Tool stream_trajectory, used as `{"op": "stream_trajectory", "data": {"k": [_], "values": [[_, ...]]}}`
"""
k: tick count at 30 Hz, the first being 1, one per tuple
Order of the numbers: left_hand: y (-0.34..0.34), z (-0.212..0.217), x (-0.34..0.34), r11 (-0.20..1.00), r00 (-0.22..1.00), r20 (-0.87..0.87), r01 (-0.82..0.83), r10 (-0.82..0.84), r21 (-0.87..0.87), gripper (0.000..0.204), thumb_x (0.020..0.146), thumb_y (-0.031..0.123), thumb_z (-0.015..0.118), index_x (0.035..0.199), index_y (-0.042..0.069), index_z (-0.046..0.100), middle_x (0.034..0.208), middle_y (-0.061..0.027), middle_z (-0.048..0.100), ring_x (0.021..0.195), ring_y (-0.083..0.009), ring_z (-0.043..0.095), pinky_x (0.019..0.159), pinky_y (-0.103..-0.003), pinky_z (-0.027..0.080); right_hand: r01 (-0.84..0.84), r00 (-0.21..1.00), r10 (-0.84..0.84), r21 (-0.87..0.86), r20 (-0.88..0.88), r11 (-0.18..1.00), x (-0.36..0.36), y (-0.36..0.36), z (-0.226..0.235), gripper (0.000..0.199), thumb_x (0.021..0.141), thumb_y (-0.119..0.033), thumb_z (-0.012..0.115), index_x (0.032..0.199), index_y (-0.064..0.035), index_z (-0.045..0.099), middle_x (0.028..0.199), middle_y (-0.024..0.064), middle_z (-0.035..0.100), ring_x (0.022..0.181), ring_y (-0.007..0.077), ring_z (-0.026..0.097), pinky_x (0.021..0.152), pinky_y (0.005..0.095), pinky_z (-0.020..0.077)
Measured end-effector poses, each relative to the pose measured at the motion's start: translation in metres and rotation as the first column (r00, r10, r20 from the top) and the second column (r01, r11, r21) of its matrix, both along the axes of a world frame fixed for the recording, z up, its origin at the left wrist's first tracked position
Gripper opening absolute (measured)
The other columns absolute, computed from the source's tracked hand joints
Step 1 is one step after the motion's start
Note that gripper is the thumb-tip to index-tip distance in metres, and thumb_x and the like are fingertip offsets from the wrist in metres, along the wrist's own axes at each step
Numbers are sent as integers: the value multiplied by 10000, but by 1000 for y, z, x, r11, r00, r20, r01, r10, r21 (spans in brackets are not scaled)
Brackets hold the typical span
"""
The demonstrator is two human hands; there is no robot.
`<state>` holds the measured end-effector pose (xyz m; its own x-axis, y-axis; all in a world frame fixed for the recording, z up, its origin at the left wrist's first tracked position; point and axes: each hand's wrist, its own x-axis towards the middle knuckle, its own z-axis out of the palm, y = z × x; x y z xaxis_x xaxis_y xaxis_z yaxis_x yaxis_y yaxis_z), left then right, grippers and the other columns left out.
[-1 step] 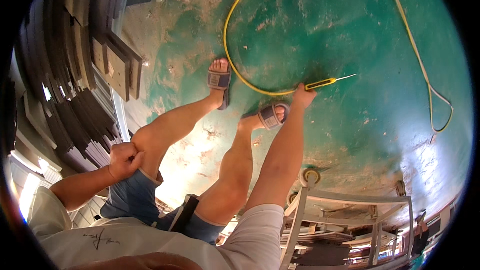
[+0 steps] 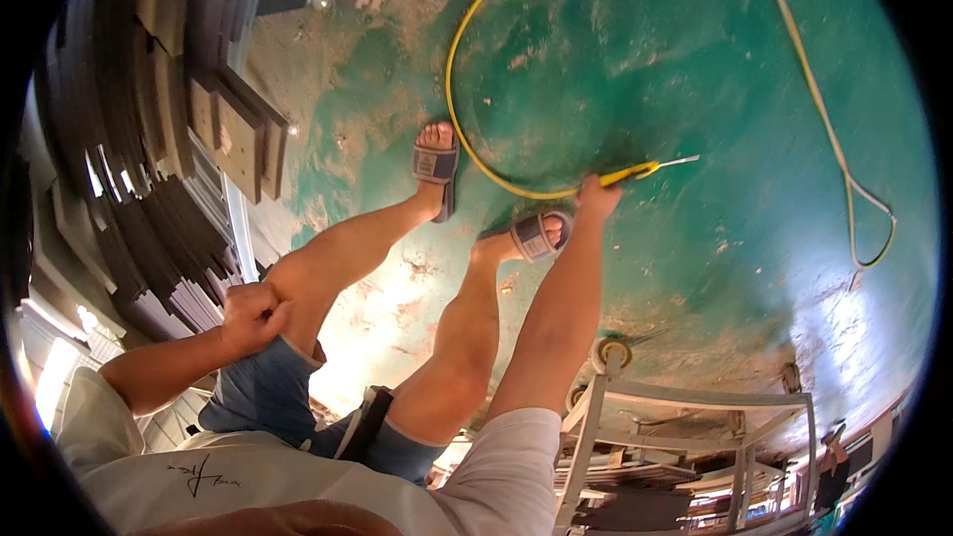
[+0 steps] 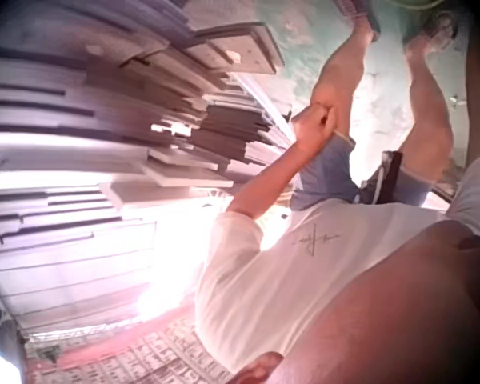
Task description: The person carries a large wooden panel and places it on a machine, then uses a yellow air blow gun to remove dust from both sides of the panel.
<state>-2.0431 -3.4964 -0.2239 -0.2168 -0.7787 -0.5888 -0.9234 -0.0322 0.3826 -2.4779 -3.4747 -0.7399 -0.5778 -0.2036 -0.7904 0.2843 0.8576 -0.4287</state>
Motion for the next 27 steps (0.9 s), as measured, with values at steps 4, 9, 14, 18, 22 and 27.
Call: {"op": "stream_trajectory", "data": {"k": [4,9,14,18,22,27], "values": [[-21,30,-25,998,993,104,55,-57,23,313,859,235,742,646,78,574,639,-117,604,589,-336,621,529,-442,477,188,963,-166,-86,212,978,35,15,106,234,875,-184,696,950,-58,514,735,50,504,541,184,566,428,343,482],[-42,50,-50,998,979,194,62,-62,6,267,883,314,669,721,104,640,694,-130,645,684,-363,655,619,-487,520,167,957,-146,-64,250,984,-7,-3,321,212,853,-139,696,983,-63,546,746,53,575,568,183,612,472,339,540],[-141,100,-93,997,989,-125,79,-76,17,227,851,306,671,927,94,704,772,-153,670,780,-366,678,689,-476,546,89,983,-57,-184,175,979,-124,-78,575,226,845,-162,713,1052,-108,640,864,35,671,589,153,594,510,276,517],[-214,162,-152,927,943,-287,-56,171,371,288,874,342,681,946,68,734,890,-138,737,865,-324,713,777,-413,563,105,990,-28,-609,135,786,-207,-164,819,343,880,-155,672,1212,-110,598,1113,62,621,630,114,511,524,247,420],[-327,222,-176,985,902,-431,82,-8,154,418,909,456,669,1011,62,767,997,-156,758,1001,-305,691,980,-426,463,234,972,-5,-966,235,110,-211,-233,1034,654,880,-148,600,1520,-133,472,1529,143,499,803,154,565,628,254,493],[-480,228,-176,988,918,-382,-51,105,149,352,896,402,632,803,87,759,727,-98,733,658,-237,701,612,-440,523,159,986,64,-977,151,-140,-143,-353,1101,649,936,-246,637,1546,-138,442,1585,129,375,1254,332,523,873,357,565]]}}
